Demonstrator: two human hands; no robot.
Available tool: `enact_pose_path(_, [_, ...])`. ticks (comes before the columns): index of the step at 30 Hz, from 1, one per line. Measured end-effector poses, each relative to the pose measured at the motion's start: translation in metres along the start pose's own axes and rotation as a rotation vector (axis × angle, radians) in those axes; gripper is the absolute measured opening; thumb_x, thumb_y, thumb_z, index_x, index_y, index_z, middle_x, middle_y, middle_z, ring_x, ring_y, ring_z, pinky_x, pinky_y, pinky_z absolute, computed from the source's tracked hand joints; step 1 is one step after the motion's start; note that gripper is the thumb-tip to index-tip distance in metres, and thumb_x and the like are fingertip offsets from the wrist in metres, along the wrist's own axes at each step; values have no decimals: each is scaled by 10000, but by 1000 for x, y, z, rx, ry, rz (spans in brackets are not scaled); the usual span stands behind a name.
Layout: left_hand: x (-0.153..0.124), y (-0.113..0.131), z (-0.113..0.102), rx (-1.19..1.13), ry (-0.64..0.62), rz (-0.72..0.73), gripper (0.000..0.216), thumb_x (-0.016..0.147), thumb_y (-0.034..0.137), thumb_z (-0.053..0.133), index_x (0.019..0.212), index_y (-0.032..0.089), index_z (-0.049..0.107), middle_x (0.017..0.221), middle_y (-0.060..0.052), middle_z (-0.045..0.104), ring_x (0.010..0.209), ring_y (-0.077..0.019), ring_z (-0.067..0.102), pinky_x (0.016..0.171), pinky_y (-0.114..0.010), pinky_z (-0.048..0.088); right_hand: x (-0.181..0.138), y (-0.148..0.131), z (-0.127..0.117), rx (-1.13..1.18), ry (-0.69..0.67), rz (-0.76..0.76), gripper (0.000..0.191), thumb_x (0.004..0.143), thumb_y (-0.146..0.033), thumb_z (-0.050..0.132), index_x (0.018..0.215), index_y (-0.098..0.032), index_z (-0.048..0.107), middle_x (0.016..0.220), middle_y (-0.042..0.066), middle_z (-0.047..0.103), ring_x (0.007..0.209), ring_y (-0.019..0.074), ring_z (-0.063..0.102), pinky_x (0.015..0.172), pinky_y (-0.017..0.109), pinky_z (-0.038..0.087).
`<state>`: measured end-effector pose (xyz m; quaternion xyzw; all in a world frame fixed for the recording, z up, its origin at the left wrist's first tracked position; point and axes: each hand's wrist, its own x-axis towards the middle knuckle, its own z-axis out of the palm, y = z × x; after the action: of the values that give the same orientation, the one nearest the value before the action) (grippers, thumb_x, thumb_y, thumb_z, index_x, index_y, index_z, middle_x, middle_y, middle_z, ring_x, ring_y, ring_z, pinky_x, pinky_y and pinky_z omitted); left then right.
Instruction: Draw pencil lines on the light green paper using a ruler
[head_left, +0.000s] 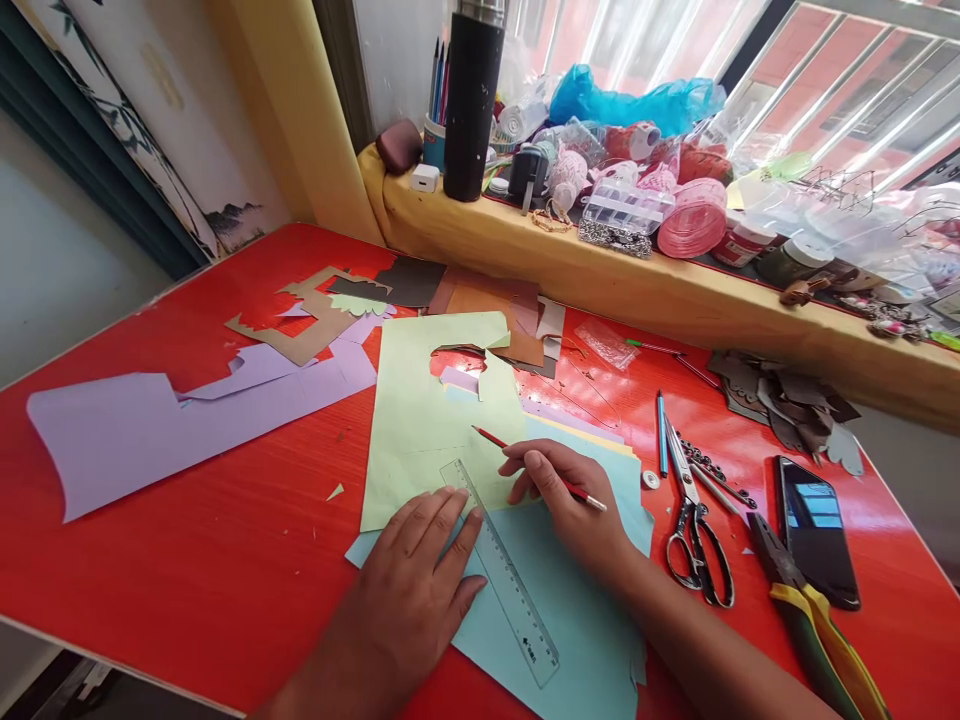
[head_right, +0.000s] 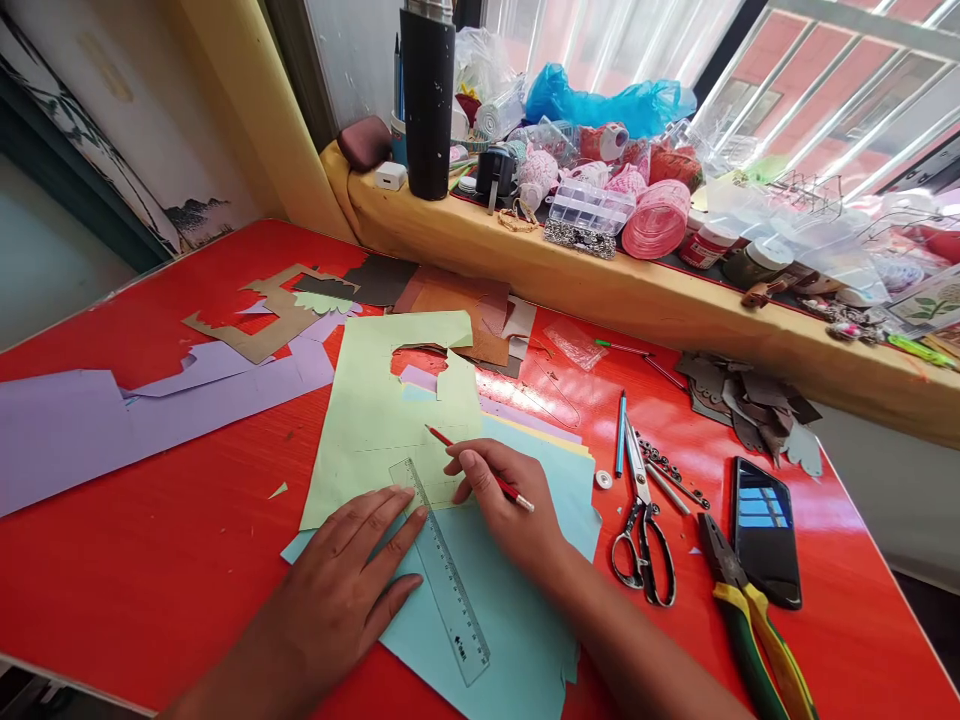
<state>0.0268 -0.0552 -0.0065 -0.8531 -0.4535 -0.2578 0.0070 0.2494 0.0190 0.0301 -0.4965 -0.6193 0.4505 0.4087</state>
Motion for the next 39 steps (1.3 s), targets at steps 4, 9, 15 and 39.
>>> enact_pose_path(4, [2, 0, -1, 4, -8, 8, 409, 1196, 347, 424, 1459, 163, 678, 1491, -132, 708, 1397, -315, 624, 1214, -478, 424, -4, -10, -4, 49, -52, 8, 430, 1117, -586, 610, 1082, -217, 828, 921, 68, 834, 665, 191, 783, 660, 320, 614])
enact_pose_path(9, [3, 0, -3, 8, -8, 12, 387, 1176, 317, 465, 1461, 170, 682, 1486, -125, 710, 1397, -304, 626, 1215, -459, 436, -7, -7, -15, 133, -14, 55, 427, 1116, -575, 626, 979, -220, 818, 758, 39, 798, 627, 198, 763, 623, 317, 583])
enact_pose_path(15, [7, 0, -8, 12, -27, 15, 380, 1170, 298, 476, 1451, 164, 694, 1486, -121, 714, 1413, -293, 615, 1232, -448, 426, -18, 6, -25, 77, -1, 68, 487, 1111, -605, 612, 860, -230, 792, 629, 30, 759, 601, 212, 699, 615, 322, 570])
enact_pose_path(39, [8, -1, -13, 5, -139, 48, 396, 1168, 236, 483, 1524, 135, 623, 1560, -149, 642, 1473, -333, 529, 1244, -501, 374, -21, 11, -27, 67, -47, -14, 454, 1135, -544, 602, 863, -245, 807, 648, 13, 752, 588, 195, 684, 599, 313, 527])
